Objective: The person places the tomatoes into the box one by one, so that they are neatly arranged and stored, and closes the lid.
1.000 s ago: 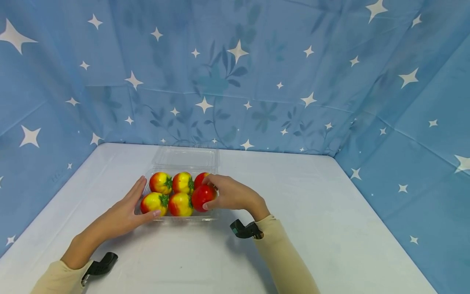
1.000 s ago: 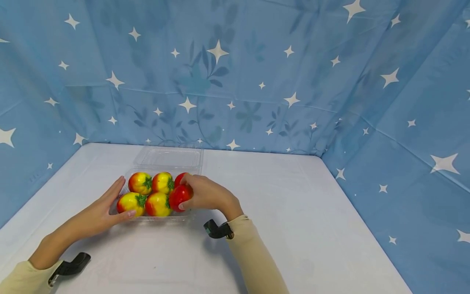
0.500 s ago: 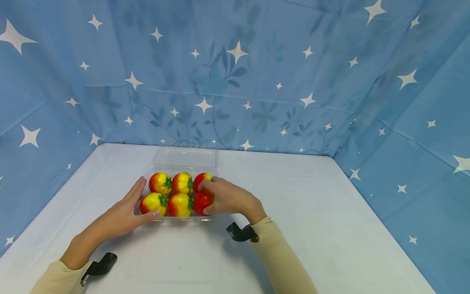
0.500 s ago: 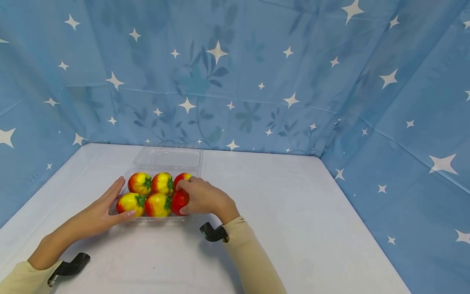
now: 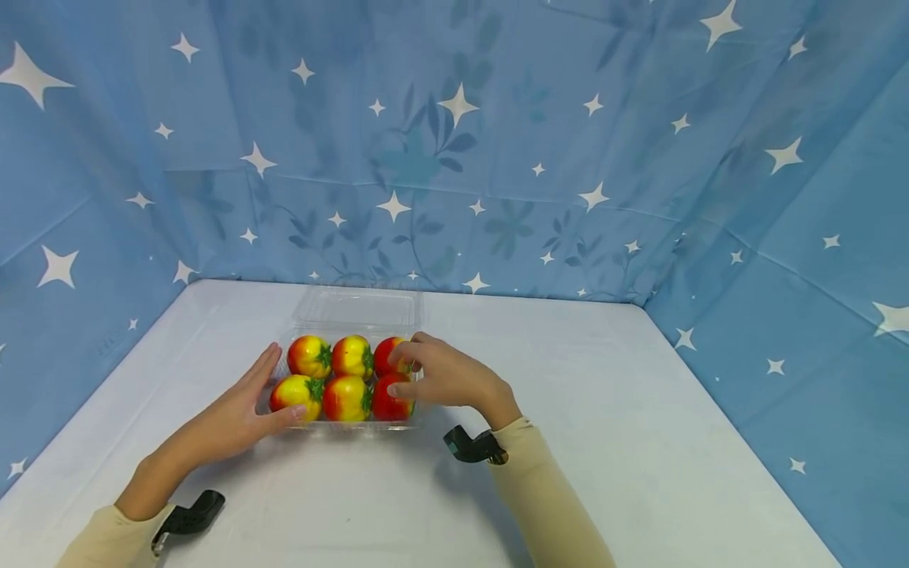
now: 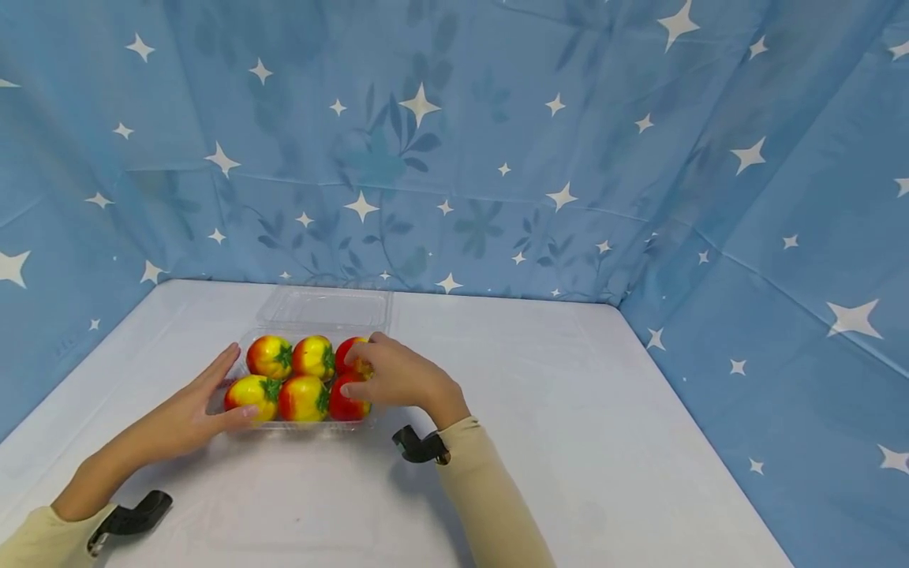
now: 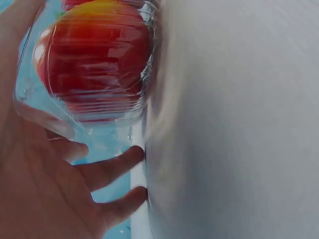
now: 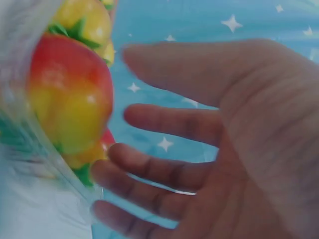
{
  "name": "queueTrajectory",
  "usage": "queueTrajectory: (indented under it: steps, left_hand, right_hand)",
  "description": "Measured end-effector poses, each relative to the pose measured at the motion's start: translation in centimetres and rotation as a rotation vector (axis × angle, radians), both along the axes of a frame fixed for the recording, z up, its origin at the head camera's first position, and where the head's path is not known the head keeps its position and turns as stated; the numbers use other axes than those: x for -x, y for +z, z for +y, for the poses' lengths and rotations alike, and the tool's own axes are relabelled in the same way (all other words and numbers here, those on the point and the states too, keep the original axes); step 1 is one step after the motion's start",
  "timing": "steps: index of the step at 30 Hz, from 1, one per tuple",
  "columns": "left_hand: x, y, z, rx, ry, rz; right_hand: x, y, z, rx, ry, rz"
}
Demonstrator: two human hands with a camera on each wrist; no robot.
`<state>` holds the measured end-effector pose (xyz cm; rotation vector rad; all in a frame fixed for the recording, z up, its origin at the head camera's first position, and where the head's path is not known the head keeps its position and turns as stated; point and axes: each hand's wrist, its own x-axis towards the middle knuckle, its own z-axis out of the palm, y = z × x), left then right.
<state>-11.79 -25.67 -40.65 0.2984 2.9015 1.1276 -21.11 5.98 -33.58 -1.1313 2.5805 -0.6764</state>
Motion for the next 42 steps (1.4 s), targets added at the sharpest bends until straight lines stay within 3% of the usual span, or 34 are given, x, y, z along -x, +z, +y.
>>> queueTrajectory:
  steps: [3, 8, 11, 15, 19, 23, 30, 42]
  left_hand:
    - [0.2, 0.1, -0.6, -0.113, -0.003, -0.005]
    - [1.0, -0.3, -1.7, -0.298, 0.013, -0.024]
    - [1.7, -0.8, -2.7, -0.444, 0.013, -0.053]
    - [2.8, -1.6, -4.1, -0.66, -0.06, -0.088]
    - [3.8, -1.9, -4.7, -0.696, -0.117, -0.106]
    - [4.9, -1.8, -4.5, -0.666, -0.127, -0.123]
    - [6.1, -1.5, -3.9, -0.774, -0.163, -0.145]
    - [6.1, -1.7, -3.3, -1.009, -0.157, -0.17]
  right_hand:
    - [1.4, -0.5, 0.7, 0.155, -0.023, 0.054]
    - [3.8, -3.1, 1.3, 0.383, -0.187, 0.077]
    - [4.6, -4.6, 1.3, 0.453, -0.276, 0.0]
    - [5.3, -6.0, 1.3, 0.517, -0.322, -0.177]
    - [5.8, -7.3, 1.3, 0.552, -0.287, -0.331]
    - [6.0, -7.8, 1.3, 0.601, -0.245, -0.402]
    - [5.8, -7.8, 1.3, 0.633, -0.219, -0.451]
    - [6.0, -8.0, 1.2, 0.7, -0.257, -0.497]
